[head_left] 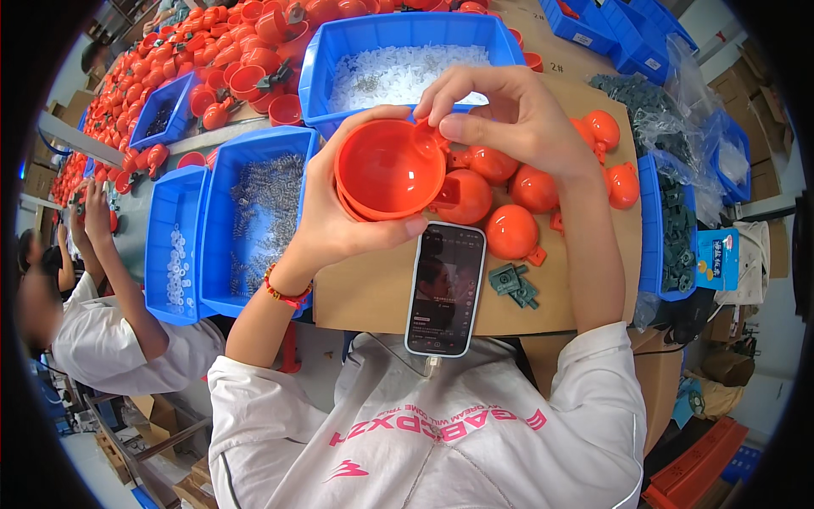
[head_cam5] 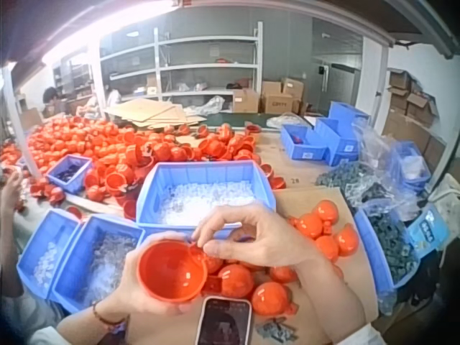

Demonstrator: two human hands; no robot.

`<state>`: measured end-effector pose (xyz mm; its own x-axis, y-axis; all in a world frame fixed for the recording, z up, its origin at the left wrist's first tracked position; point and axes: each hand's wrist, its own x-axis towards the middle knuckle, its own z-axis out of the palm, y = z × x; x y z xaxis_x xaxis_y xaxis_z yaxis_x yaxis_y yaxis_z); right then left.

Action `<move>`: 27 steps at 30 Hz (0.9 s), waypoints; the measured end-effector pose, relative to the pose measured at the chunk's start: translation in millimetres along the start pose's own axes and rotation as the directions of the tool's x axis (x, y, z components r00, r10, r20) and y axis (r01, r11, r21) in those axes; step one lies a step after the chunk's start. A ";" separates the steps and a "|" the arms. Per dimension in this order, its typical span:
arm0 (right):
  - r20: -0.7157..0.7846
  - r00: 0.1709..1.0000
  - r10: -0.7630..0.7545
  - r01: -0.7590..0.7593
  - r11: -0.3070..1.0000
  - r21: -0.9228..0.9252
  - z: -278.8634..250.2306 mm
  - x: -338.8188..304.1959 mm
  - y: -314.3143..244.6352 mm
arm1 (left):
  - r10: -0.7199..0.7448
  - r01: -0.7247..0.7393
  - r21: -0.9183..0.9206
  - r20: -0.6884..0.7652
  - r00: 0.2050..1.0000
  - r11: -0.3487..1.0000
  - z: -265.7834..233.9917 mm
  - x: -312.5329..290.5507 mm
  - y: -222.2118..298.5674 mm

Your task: Assembling red plastic poultry drinking bowls by connecting bowl components, green plastic pieces, and metal springs.

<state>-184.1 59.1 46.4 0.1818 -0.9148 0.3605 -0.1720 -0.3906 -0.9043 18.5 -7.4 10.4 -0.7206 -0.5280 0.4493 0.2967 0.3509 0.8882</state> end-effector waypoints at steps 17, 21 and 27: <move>-0.127 0.991 0.029 -0.015 0.993 0.114 23.3 5.3 11.7 | 0.133 -0.091 0.282 -0.133 0.982 0.955 2.3 2.1 -8.2; -0.290 0.922 -0.256 0.025 0.789 -0.614 3.5 9.9 33.7 | 0.076 -0.035 0.212 -0.191 0.979 0.977 1.1 0.3 -9.4; -0.247 0.955 0.164 -0.260 0.060 -0.964 -27.3 -2.2 61.2 | 0.163 -0.126 0.299 -0.104 0.981 0.946 4.6 2.8 -8.9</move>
<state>-221.4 34.3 -3.5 -0.0940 -0.9631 0.2522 -0.9907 0.1156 0.0722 11.0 -8.5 3.3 -0.5937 -0.5410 0.5957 0.1839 0.6294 0.7550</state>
